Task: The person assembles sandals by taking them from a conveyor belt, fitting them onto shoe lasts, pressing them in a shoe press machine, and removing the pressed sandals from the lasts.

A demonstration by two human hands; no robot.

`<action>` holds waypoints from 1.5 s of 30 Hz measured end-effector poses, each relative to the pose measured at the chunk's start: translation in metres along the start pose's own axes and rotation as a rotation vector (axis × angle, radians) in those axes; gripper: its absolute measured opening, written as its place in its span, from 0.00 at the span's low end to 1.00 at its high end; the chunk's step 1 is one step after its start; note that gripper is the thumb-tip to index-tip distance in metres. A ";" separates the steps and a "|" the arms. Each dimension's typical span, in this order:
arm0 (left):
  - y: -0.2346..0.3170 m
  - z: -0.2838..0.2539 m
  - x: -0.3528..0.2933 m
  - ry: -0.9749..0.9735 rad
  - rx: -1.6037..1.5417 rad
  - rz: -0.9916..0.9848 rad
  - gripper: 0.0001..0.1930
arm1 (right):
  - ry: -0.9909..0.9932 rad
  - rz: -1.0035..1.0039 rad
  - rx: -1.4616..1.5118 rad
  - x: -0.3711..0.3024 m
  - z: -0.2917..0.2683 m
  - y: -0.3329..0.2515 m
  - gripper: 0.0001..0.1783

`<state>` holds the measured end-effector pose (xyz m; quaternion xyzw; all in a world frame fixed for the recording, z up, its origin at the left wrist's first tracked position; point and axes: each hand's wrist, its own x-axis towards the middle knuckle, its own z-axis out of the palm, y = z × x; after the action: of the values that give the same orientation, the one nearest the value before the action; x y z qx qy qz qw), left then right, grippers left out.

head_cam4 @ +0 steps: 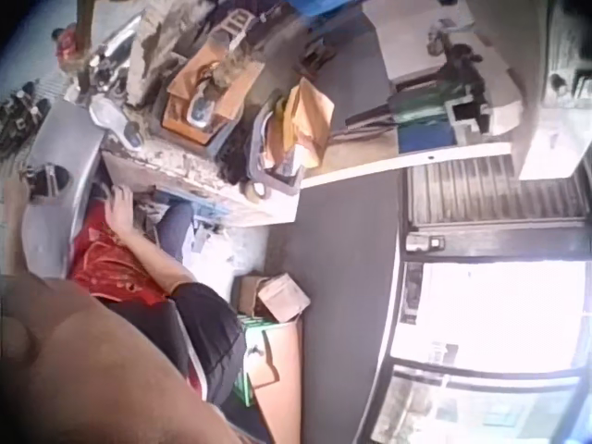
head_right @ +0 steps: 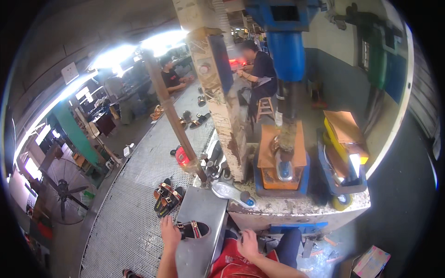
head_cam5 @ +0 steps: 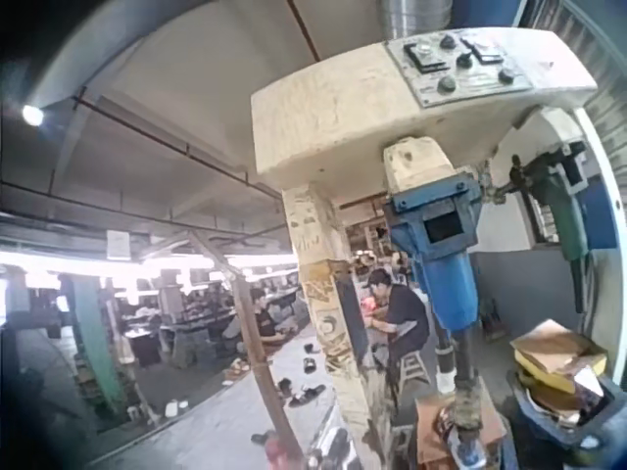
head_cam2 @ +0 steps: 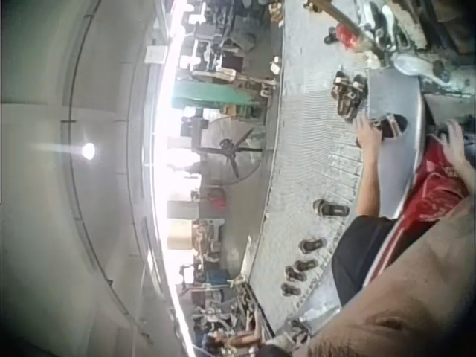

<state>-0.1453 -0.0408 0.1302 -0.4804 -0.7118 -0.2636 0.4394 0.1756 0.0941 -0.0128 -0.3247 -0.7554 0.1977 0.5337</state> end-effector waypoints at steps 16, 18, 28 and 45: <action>-0.003 -0.017 -0.053 -0.758 -0.199 -0.308 0.44 | 0.679 -0.041 -0.391 0.227 -0.214 -0.009 0.41; -0.011 -0.027 -0.086 -0.827 -0.360 -0.519 0.35 | 0.635 -0.010 -0.511 0.243 -0.192 -0.002 0.44; 0.099 -0.047 -0.113 -0.331 -1.754 -1.143 0.13 | 0.631 0.045 -0.465 0.210 -0.164 -0.012 0.35; 0.033 -0.053 -0.107 0.184 -2.128 -1.388 0.16 | -0.415 -0.317 0.138 -0.023 -0.055 -0.144 0.38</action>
<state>-0.0791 -0.1182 0.0593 -0.1027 -0.2180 -0.9078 -0.3433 0.1923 -0.0268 0.0837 -0.1178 -0.8748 0.2249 0.4125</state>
